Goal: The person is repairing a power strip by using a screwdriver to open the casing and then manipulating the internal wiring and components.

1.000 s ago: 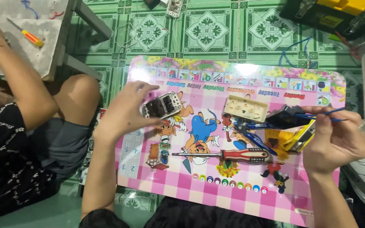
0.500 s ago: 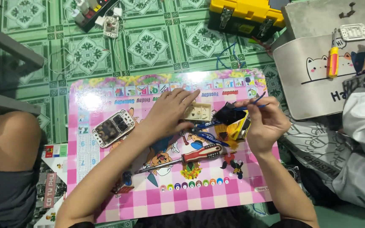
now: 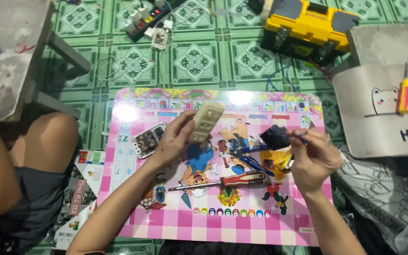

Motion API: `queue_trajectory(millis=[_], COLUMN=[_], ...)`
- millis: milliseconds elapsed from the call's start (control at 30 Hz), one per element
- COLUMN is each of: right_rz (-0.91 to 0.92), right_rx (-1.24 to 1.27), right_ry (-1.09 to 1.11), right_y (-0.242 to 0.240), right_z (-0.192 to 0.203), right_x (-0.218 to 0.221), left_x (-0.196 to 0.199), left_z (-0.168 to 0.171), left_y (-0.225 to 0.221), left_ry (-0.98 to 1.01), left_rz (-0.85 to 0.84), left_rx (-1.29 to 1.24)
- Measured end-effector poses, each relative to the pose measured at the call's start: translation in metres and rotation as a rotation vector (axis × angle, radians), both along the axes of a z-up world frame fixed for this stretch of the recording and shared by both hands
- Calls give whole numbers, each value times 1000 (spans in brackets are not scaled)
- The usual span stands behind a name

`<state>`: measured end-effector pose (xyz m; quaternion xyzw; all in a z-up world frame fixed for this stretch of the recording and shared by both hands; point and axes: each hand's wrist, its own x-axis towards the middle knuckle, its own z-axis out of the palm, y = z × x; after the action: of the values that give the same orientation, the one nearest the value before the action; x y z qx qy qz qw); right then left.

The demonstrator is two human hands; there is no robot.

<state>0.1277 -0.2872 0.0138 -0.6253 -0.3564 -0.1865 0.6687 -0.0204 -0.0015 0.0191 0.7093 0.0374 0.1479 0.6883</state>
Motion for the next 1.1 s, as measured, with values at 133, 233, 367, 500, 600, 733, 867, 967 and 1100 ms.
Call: queue_trajectory(millis=[133,233,367,500,600,733,867,967,1100], right_rz=[114,144,205,181,189,209,194,205,302], right_rx=[19,-54,-68,-88,-81,-143,-117,-143,-124], right_ry=[86,60,34,37,24,156,159,140,169], right_y=[12,13,14,11,11,-6,-4,-1,-1], right_z=[23,21,16,17,22,7,7,9,2], right_x=[-24,-28,-28,-28,-28,-26,-28,-31,-35], left_x=[-3,-7,-7,-9,-15,-13,-14,-14,-16], left_z=[-17,-15,-38,-29,-24,4,9,4,-4], left_y=[11,13,19,22,28,51,60,59,58], left_ry=[145,250,430,479,510,544,288,260,242], left_rz=[-49,-57,-137,-284,-380,-245,-77,-152,-201], left_rx=[-348,-402,-302,-53,-2,-31,-459,-463,-367])
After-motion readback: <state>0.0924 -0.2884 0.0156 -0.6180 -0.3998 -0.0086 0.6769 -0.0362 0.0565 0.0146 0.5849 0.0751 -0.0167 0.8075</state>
